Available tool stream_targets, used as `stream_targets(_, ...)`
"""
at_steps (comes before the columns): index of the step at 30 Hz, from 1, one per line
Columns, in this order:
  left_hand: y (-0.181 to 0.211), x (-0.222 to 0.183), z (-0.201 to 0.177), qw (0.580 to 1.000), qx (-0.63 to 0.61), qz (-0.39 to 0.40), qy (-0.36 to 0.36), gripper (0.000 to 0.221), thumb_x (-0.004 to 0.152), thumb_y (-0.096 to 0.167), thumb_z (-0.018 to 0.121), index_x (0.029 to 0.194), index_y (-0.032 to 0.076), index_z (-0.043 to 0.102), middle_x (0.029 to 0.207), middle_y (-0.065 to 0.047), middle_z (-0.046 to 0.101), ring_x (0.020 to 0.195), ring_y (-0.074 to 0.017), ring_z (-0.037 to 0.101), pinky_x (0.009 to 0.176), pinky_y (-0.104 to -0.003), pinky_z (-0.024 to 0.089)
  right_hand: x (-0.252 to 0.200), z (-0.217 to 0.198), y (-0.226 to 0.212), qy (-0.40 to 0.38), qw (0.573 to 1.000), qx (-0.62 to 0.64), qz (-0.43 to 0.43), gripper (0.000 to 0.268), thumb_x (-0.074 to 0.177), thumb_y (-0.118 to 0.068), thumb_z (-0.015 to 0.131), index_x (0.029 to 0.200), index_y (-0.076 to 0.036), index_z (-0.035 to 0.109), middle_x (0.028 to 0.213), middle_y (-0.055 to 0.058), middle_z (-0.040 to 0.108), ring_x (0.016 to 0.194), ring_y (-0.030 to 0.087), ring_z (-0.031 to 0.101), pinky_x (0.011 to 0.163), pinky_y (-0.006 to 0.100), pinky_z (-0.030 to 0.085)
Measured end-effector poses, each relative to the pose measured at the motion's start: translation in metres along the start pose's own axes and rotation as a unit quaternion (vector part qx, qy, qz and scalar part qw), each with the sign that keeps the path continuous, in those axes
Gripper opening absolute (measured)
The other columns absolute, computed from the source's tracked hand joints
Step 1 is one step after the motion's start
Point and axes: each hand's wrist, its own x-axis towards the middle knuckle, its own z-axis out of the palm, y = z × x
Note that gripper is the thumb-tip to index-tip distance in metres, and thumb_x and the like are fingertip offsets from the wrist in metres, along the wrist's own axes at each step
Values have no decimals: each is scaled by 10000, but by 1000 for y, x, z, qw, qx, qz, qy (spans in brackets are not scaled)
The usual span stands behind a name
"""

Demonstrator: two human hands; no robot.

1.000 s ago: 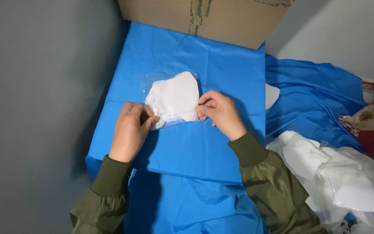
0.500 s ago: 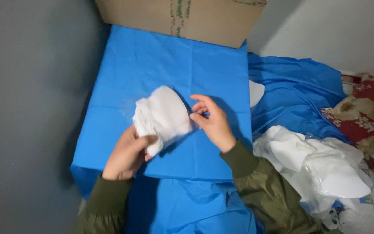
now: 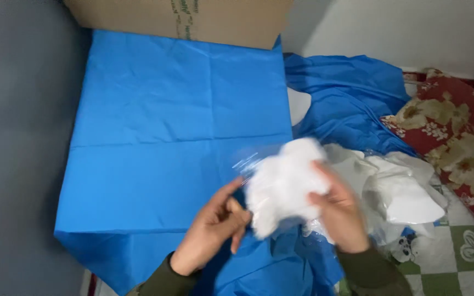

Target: Inspecting, unfolding, and stacking white face masks on a workspace.

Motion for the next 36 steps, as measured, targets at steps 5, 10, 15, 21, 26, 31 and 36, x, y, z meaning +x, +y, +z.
stream_targets(5, 19, -13, -43, 936, 277, 91, 196, 655, 975, 136, 653, 1583, 109, 409, 891, 15, 632, 703, -77, 547, 687, -227, 496, 3, -96, -52, 137, 974, -78, -160, 696, 944, -147, 578, 1606, -194, 369, 1616, 130, 435, 1278, 272, 566, 728, 338, 558)
stream_targets(10, 44, -34, -76, 848, 407, 111, 320, 534, 1005, 157, 624, 1522, 48, 545, 1006, -17, 650, 806, -80, 551, 761, -234, 476, 14, -196, -14, 259, 936, -124, -205, 603, 1051, -218, 630, 1621, -268, 439, 1576, 28, 457, 1364, 265, 526, 715, 376, 495)
stream_targets(15, 42, -37, -93, 697, 602, 231, 315, 408, 1059, 35, 623, 1458, -45, 601, 1122, -175, 578, 988, -263, 592, 907, -377, 503, 47, -274, 63, 254, 686, -664, 154, 705, 931, -426, 567, 1612, -296, 437, 1572, 340, 375, 1431, 530, 327, 1099, 661, 344)
stream_targets(21, 35, -30, -100, 665, 651, 211, 298, 387, 1033, 55, 638, 1414, -11, 632, 1134, -180, 562, 1093, -312, 601, 1042, -413, 482, 112, -230, 84, 259, 754, -581, -167, 532, 990, -109, 652, 1500, -20, 527, 1602, 367, 300, 1502, 498, 218, 1179, 622, 253)
stream_targets(26, 27, -27, -99, 605, 710, 155, 323, 401, 1003, 95, 680, 1401, 48, 676, 1229, -188, 612, 1082, -338, 625, 925, -455, 516, 234, -172, 138, 197, 890, -398, -107, 636, 927, -357, 690, 1472, -62, 552, 1435, 196, 578, 1345, 321, 510, 1107, 427, 398)
stream_targets(31, 20, -22, -102, 556, 736, 184, 338, 367, 1003, 136, 683, 1368, 119, 724, 1199, -137, 643, 1060, -322, 642, 956, -442, 516, 323, -131, 180, 194, 934, -285, 89, 836, 923, -477, 676, 1576, -42, 386, 1530, 190, 494, 1390, 367, 487, 1128, 474, 431)
stream_targets(36, 14, -19, -105, 531, 739, 203, 362, 321, 977, 110, 720, 1290, 165, 764, 1158, -92, 677, 924, -294, 639, 855, -404, 525, 372, -108, 195, 277, 919, -260, 105, 877, 704, -534, 818, 1379, -43, 549, 1358, 187, 636, 1235, 401, 599, 969, 503, 478)
